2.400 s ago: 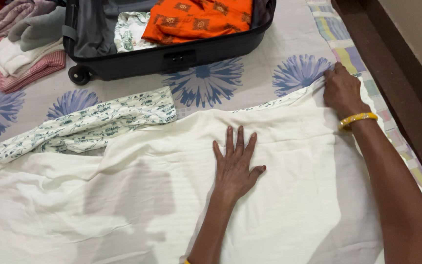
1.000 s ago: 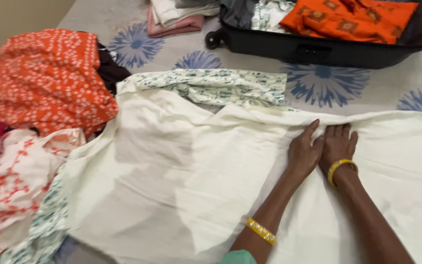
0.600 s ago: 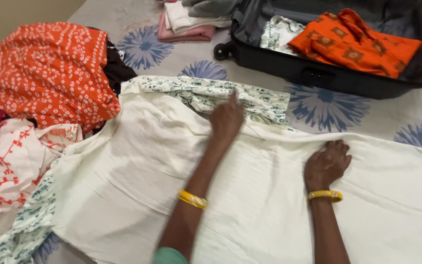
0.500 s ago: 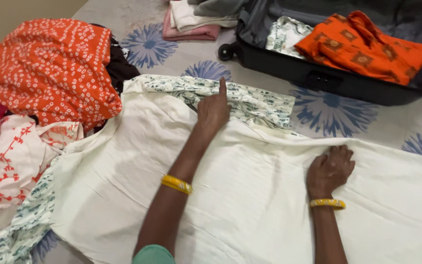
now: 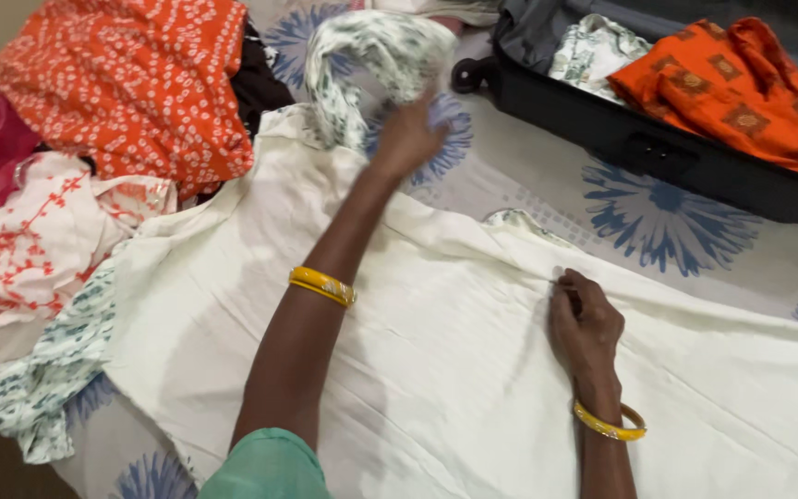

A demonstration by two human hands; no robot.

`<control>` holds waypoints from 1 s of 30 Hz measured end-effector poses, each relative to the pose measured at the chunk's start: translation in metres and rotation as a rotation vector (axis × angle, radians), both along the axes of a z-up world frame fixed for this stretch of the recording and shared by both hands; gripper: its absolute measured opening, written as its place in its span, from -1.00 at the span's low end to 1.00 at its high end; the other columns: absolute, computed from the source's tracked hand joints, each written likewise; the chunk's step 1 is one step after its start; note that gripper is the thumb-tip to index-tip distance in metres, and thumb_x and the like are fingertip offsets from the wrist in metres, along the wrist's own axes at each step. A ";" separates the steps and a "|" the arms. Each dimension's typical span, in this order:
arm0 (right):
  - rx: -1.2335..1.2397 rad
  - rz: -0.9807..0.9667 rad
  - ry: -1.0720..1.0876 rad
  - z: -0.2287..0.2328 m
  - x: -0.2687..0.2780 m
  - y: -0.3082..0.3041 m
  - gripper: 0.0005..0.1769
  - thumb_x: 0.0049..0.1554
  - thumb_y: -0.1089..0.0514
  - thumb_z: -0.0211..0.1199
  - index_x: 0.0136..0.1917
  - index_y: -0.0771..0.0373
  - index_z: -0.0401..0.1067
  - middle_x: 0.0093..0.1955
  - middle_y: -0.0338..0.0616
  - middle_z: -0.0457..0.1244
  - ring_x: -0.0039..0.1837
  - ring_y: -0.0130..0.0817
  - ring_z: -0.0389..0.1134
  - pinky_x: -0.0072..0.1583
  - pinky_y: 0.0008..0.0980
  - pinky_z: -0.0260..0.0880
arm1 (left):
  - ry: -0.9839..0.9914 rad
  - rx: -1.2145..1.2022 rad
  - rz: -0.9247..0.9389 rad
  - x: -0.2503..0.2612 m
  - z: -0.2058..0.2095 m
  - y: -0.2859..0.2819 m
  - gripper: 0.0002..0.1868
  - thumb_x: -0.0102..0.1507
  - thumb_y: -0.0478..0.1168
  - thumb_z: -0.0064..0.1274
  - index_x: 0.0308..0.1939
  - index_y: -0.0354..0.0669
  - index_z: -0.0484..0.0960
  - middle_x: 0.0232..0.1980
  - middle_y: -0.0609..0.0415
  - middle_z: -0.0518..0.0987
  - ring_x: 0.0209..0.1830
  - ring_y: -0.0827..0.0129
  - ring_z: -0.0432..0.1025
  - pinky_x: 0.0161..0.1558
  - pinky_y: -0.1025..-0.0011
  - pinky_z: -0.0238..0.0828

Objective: The person folds a white patterned cloth on a bed. They smooth the fabric, fold it in half lengthwise, then fold it again to create a compact rectangle. The cloth remains on the bed after folding.

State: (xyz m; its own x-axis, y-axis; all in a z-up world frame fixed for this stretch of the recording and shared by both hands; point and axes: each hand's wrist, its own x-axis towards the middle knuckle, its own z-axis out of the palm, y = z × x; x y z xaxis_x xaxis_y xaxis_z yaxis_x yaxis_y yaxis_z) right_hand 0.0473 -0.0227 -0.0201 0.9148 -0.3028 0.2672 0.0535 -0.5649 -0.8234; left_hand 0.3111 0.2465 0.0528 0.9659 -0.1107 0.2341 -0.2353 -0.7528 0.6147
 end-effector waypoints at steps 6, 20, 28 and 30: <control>-0.017 -0.007 0.061 -0.002 0.002 -0.004 -0.66 0.22 0.25 0.24 0.25 0.36 0.51 0.04 -0.02 0.44 -0.05 -0.28 0.46 0.05 -0.32 0.46 | 0.102 0.375 -0.324 -0.066 -0.042 -0.005 -0.64 0.24 -0.36 0.01 0.05 0.02 0.75 0.08 -0.07 0.69 0.14 0.06 0.53 0.19 0.14 0.43; 0.009 -0.012 -0.026 -0.003 0.003 -0.002 -0.61 0.25 0.26 0.18 0.32 0.39 0.44 0.11 0.12 0.42 0.11 -0.19 0.49 0.10 -0.34 0.54 | 0.037 0.601 -0.123 -0.057 0.002 0.020 -0.80 0.29 -0.31 0.02 -0.05 -0.11 0.69 -0.10 -0.18 0.67 -0.07 -0.04 0.59 -0.06 -0.04 0.52; -0.248 0.089 0.000 0.013 0.003 0.013 -0.59 0.14 0.26 0.25 0.25 0.42 0.46 0.32 0.21 0.32 0.10 0.00 0.48 0.11 -0.23 0.52 | -0.123 0.583 0.061 -0.020 -0.058 0.015 -0.83 0.14 -0.35 0.09 -0.20 -0.16 0.67 -0.17 -0.18 0.67 -0.11 -0.04 0.59 -0.09 0.02 0.51; -0.149 0.047 0.009 0.012 0.004 0.011 -0.62 0.18 0.27 0.21 0.26 0.43 0.44 0.26 0.15 0.36 0.10 -0.04 0.50 0.12 -0.25 0.52 | -0.144 0.543 0.025 -0.018 -0.059 0.019 -0.84 0.15 -0.35 0.08 -0.22 -0.10 0.68 -0.18 -0.15 0.68 -0.13 -0.03 0.59 -0.09 0.05 0.51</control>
State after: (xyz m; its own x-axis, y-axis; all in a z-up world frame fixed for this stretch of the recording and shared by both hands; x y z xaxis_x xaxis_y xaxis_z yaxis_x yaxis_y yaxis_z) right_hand 0.0517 -0.0112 -0.0084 0.9295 -0.2174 0.2979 0.0760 -0.6776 -0.7315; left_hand 0.2927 0.2653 -0.0066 0.9322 -0.2294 0.2798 -0.2661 -0.9587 0.1007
